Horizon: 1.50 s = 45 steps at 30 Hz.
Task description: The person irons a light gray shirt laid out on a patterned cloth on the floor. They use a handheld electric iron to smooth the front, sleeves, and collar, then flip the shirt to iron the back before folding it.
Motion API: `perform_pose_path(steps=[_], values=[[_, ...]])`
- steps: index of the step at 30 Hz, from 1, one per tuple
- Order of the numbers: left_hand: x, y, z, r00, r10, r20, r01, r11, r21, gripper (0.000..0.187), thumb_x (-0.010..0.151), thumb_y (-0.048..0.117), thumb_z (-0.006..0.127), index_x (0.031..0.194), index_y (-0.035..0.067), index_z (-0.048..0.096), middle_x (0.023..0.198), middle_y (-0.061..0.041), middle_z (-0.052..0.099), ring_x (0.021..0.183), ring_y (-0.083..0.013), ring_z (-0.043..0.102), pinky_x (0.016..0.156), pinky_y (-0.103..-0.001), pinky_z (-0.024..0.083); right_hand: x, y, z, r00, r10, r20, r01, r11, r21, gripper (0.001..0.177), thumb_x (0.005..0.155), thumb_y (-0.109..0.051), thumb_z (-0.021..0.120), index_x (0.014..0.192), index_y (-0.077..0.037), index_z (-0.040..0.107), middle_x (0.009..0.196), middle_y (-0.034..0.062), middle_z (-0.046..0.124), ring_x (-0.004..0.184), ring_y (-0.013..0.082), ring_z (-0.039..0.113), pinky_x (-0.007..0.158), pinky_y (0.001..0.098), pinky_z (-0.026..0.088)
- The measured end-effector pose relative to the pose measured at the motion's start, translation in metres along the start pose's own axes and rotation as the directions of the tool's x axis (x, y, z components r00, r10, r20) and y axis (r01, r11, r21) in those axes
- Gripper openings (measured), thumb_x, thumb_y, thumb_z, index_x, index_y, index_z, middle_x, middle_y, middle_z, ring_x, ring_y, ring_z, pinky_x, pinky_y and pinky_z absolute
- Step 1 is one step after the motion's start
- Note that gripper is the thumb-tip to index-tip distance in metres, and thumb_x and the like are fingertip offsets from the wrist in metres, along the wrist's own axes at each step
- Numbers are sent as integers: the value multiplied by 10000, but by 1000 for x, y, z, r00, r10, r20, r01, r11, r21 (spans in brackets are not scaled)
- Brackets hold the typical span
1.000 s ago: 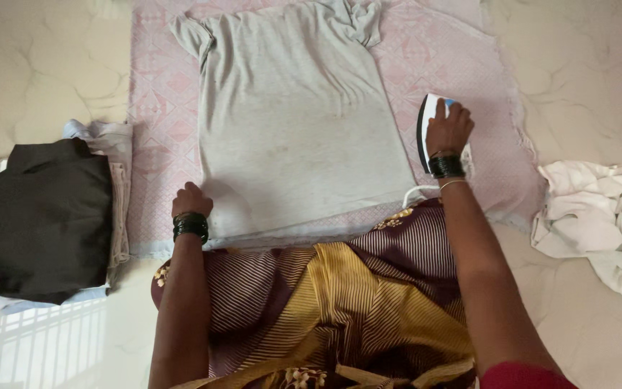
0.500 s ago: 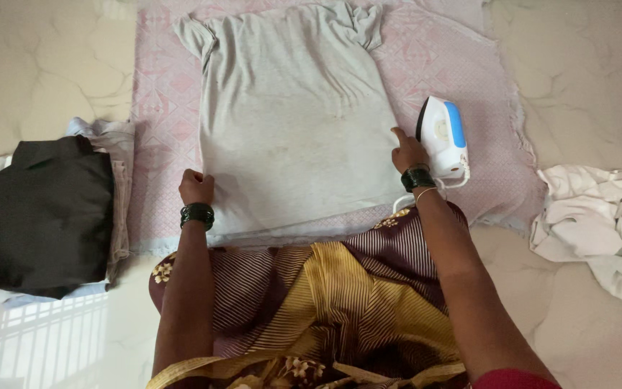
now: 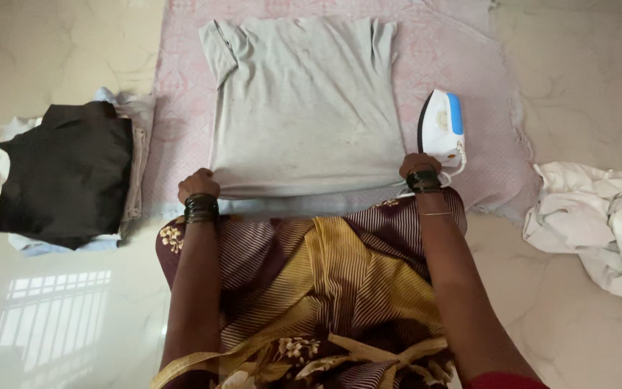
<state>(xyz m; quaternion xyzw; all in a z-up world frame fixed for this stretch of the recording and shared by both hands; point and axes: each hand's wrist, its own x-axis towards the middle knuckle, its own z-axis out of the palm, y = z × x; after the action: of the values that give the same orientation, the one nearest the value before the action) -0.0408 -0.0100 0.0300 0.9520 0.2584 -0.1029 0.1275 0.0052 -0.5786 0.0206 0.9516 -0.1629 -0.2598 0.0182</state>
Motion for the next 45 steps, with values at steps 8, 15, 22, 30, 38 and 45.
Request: perform_pose_path(steps=[8,15,22,30,38,45], values=[[-15,10,15,995,-33,93,3,950,313,285,954,257,623,1180,154,762,1342,-121,630,1287,-306,523,1033,-467,422,11,5,32,994,-95,-44,87,984,-158,360,905,-276,673,1242,-153,690,1301,166,659,1184,390,639,893,552,560],[-9,24,19,947,293,-129,-246,925,291,254,860,194,661,1087,119,746,1236,-129,614,1188,-331,536,950,-481,474,4,17,-1,589,-100,-802,153,988,-11,338,940,-189,688,1265,-98,670,1373,189,565,1278,384,506,1018,533,479],[-8,58,41,818,570,-70,-546,810,216,279,861,115,642,1118,149,743,1185,-125,653,1143,-325,592,910,-465,534,27,67,-53,864,247,-439,-5,875,483,798,830,-276,744,1503,-57,374,1300,301,529,1179,467,541,944,605,464],[-84,128,76,526,847,72,-850,524,45,598,844,323,719,1402,193,550,1489,-117,487,1321,-359,460,1003,-540,419,39,88,-64,934,309,-179,-111,726,678,663,781,-275,787,1320,59,593,1245,276,695,1106,396,711,959,457,589],[-120,142,62,477,808,346,-863,505,9,380,933,339,657,1313,334,656,1391,-60,526,1272,-285,516,1086,-476,452,2,39,-73,944,-136,-300,303,716,628,618,823,-332,734,1335,-50,531,1200,213,714,1063,356,730,928,433,575],[-115,136,59,466,831,302,-866,499,-38,282,925,306,663,1198,328,728,1361,-59,540,1242,-301,530,1046,-478,469,4,-81,-10,845,-433,-313,534,710,459,732,843,-421,754,1438,-135,439,1255,232,682,1136,430,654,966,515,523]])
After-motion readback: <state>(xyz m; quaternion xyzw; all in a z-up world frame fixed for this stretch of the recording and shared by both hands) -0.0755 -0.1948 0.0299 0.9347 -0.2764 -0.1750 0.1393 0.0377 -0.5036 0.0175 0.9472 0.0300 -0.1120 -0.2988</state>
